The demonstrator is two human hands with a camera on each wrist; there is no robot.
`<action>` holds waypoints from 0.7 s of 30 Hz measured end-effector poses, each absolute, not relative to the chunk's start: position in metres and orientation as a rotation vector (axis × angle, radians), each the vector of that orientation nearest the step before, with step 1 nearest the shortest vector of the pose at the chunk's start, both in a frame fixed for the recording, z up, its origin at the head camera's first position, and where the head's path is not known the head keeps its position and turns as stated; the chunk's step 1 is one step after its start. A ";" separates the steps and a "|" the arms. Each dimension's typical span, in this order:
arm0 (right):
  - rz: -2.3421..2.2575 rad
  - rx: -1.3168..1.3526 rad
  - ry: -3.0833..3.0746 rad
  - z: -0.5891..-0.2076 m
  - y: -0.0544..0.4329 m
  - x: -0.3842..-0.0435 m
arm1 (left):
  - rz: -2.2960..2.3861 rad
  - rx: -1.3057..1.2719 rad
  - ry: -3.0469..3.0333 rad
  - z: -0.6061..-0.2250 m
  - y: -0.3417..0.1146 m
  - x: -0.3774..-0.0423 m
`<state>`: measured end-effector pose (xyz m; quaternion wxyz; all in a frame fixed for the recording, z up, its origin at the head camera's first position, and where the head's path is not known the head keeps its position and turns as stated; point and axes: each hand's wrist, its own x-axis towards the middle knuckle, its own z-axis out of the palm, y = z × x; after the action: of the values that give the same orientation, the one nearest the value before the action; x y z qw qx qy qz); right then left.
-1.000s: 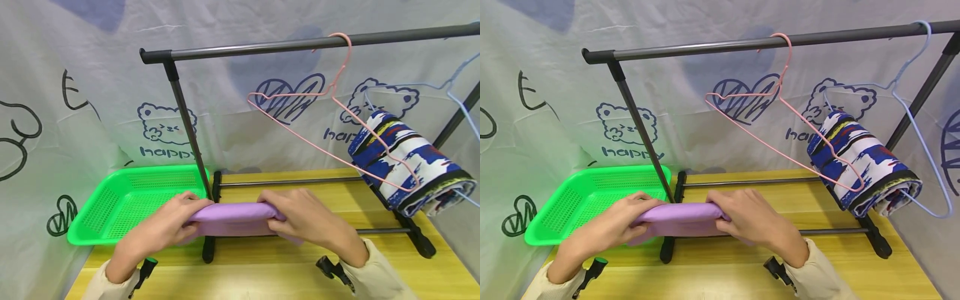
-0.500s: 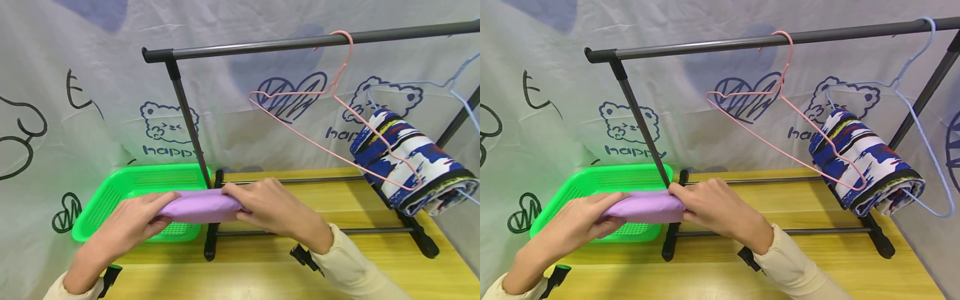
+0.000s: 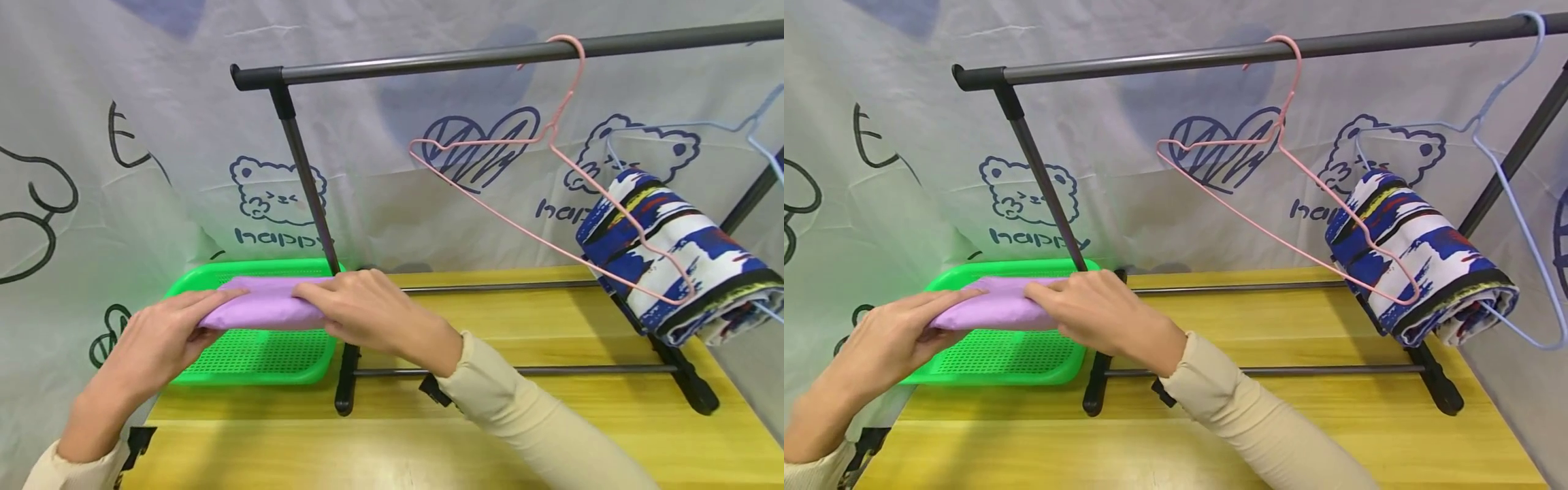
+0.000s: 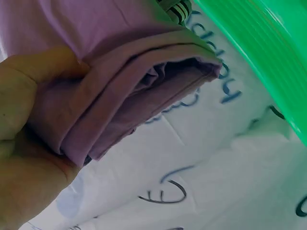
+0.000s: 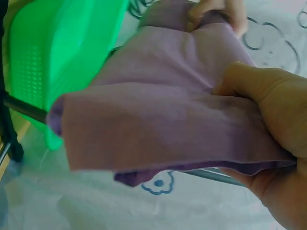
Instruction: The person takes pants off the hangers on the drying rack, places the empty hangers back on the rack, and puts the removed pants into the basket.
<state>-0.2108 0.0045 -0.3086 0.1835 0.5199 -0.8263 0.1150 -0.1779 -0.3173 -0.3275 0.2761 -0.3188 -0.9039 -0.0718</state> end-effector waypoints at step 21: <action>0.092 1.422 -2.172 -0.345 -0.076 -0.246 | -0.095 -0.661 -2.418 -0.362 -0.377 -0.205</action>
<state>-0.2463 -0.0765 -0.3451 0.2686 0.5274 -0.8053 0.0341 -0.2046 -0.3767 -0.3621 0.3114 -0.2504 -0.9160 -0.0362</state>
